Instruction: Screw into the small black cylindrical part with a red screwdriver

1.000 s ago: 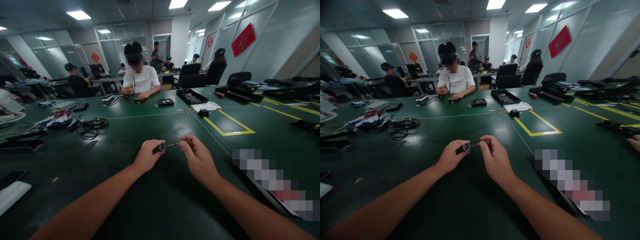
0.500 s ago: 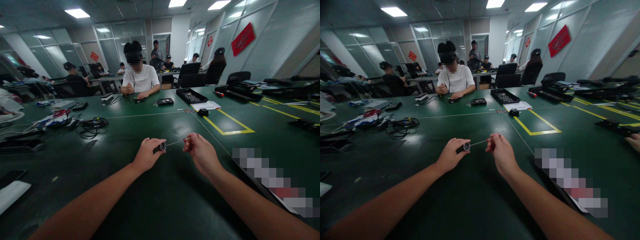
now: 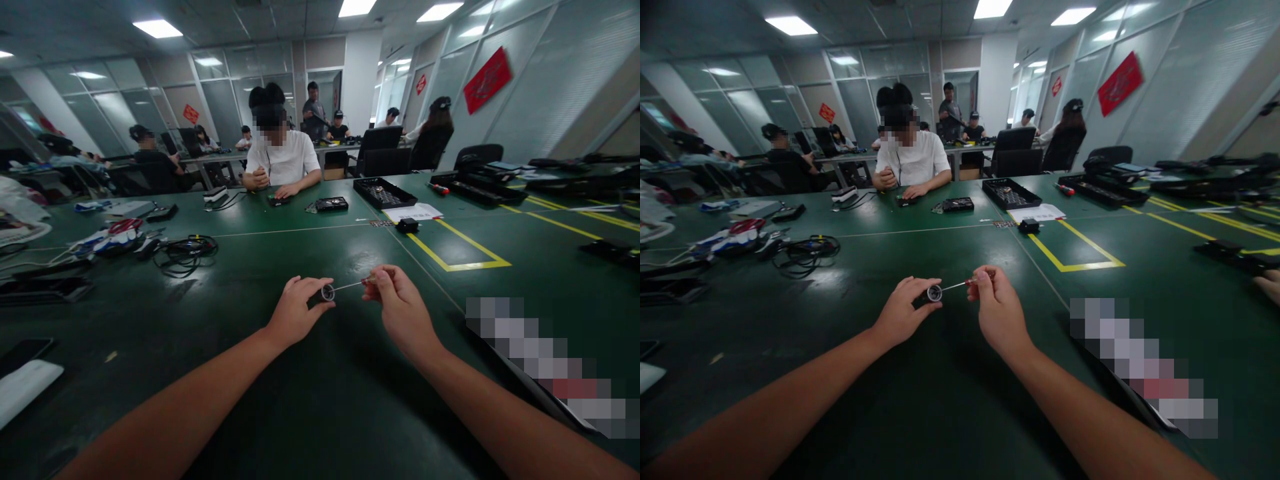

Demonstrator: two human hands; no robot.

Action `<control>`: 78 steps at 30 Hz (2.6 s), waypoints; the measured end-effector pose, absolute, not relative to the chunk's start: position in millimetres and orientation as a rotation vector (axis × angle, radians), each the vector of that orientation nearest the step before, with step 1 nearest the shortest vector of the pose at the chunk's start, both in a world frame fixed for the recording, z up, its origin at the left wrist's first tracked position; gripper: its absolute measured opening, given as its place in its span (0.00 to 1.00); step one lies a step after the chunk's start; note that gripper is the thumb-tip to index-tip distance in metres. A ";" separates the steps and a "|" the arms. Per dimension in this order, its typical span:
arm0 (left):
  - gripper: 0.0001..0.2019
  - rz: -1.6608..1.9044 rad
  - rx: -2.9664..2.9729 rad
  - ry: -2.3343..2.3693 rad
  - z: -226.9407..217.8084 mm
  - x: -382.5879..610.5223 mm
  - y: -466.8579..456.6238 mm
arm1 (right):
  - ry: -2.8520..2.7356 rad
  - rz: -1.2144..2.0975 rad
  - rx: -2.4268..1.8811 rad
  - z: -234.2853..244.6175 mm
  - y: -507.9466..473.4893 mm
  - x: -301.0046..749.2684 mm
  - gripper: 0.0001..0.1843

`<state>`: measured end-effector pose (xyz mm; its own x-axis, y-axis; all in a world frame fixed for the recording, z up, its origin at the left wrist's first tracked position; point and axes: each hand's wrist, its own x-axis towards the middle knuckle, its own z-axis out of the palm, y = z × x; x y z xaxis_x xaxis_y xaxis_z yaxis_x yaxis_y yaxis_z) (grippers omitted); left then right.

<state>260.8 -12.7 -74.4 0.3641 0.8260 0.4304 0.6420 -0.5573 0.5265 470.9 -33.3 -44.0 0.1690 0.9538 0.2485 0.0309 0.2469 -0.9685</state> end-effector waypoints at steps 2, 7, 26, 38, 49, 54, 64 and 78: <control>0.20 0.986 2.352 1.303 -74.6 260.4 -12.4 | -1.206 0.898 -1.106 -43.7 -33.7 471.1 0.15; 0.21 0.994 2.350 1.303 -75.4 260.5 -11.8 | -1.237 0.890 -1.110 -44.6 -33.4 470.6 0.16; 0.20 0.955 2.361 1.327 -75.8 259.2 -10.5 | -1.393 0.782 -1.186 -38.7 -41.6 472.5 0.18; 0.20 0.959 2.342 1.334 -73.5 260.7 -10.7 | -1.411 0.763 -1.245 -40.5 -41.1 472.4 0.20; 0.19 0.938 2.341 1.336 -73.6 260.1 -11.5 | -1.374 0.781 -1.239 -40.6 -38.4 472.7 0.19; 0.19 0.924 2.338 1.328 -72.4 261.3 -12.4 | -1.403 0.762 -1.336 -35.7 -40.3 473.1 0.26; 0.20 0.913 2.357 1.332 -74.7 260.1 -11.7 | -1.393 0.797 -1.294 -35.4 -40.6 472.3 0.25; 0.19 0.919 2.335 1.349 -71.7 260.5 -12.3 | -1.395 0.813 -1.328 -36.8 -40.2 472.5 0.26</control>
<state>260.5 -12.3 -71.7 0.3576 0.8529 0.3805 0.6664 -0.5185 0.5358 472.5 -40.2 -36.8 0.1070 0.9720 0.2094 0.2973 0.1697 -0.9396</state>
